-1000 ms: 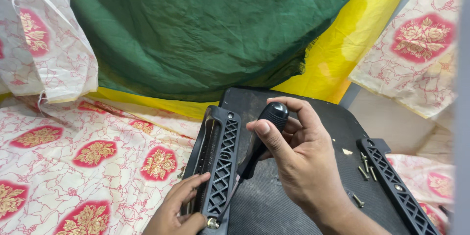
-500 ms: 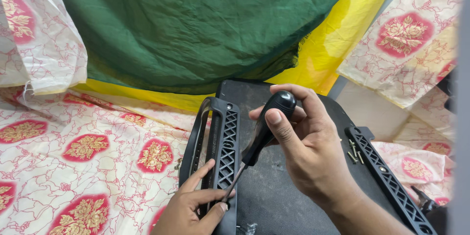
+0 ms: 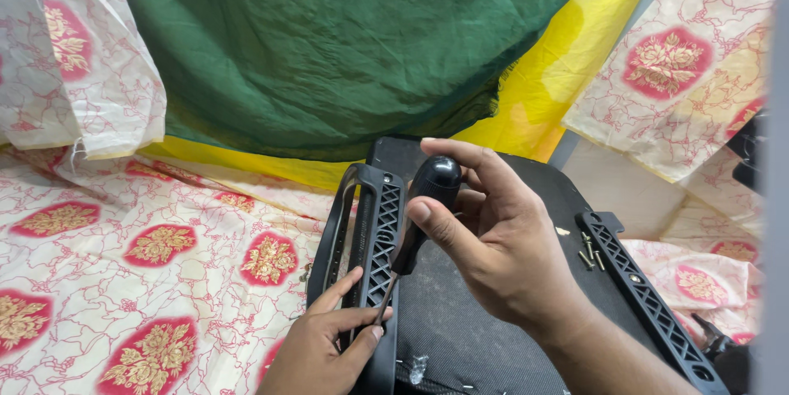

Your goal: The person uses a screwdriver to tighten screws into the underside of an office chair seat, securing the plastic frame to the seat cushion. The person then flips the seat upright and continues to tighten additional screws on the back of the seat.

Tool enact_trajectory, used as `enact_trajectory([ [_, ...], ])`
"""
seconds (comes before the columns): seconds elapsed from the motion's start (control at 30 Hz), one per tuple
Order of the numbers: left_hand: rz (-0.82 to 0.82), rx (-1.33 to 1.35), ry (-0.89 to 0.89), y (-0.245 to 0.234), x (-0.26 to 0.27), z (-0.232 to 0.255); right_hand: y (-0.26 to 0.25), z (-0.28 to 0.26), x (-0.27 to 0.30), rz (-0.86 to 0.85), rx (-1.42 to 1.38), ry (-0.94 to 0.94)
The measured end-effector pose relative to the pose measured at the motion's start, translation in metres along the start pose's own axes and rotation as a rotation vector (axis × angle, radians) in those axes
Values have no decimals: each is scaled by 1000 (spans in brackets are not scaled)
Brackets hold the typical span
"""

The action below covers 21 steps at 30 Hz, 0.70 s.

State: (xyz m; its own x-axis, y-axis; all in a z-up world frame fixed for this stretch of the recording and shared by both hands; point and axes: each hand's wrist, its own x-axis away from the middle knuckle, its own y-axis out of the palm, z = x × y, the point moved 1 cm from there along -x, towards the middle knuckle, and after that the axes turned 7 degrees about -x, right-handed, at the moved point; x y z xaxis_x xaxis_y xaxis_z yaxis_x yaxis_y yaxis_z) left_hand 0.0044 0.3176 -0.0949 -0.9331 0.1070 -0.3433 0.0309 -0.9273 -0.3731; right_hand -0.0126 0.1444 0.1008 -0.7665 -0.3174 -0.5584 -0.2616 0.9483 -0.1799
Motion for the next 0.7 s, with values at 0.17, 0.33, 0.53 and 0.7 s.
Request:
enact_trajectory([
  [0.17, -55, 47, -100, -4, 1, 9, 6, -6, 5, 17, 81, -10],
  [0.33, -56, 24, -120, -5, 2, 16, 10, -12, 5, 50, 128, 18],
  [0.53, -52, 13, -148, -4, 3, 19, 9, -22, 3, 35, 339, -175],
  [0.7, -47, -11, -32, -9, 5, 25, 10, -25, 2, 8, 321, -159],
])
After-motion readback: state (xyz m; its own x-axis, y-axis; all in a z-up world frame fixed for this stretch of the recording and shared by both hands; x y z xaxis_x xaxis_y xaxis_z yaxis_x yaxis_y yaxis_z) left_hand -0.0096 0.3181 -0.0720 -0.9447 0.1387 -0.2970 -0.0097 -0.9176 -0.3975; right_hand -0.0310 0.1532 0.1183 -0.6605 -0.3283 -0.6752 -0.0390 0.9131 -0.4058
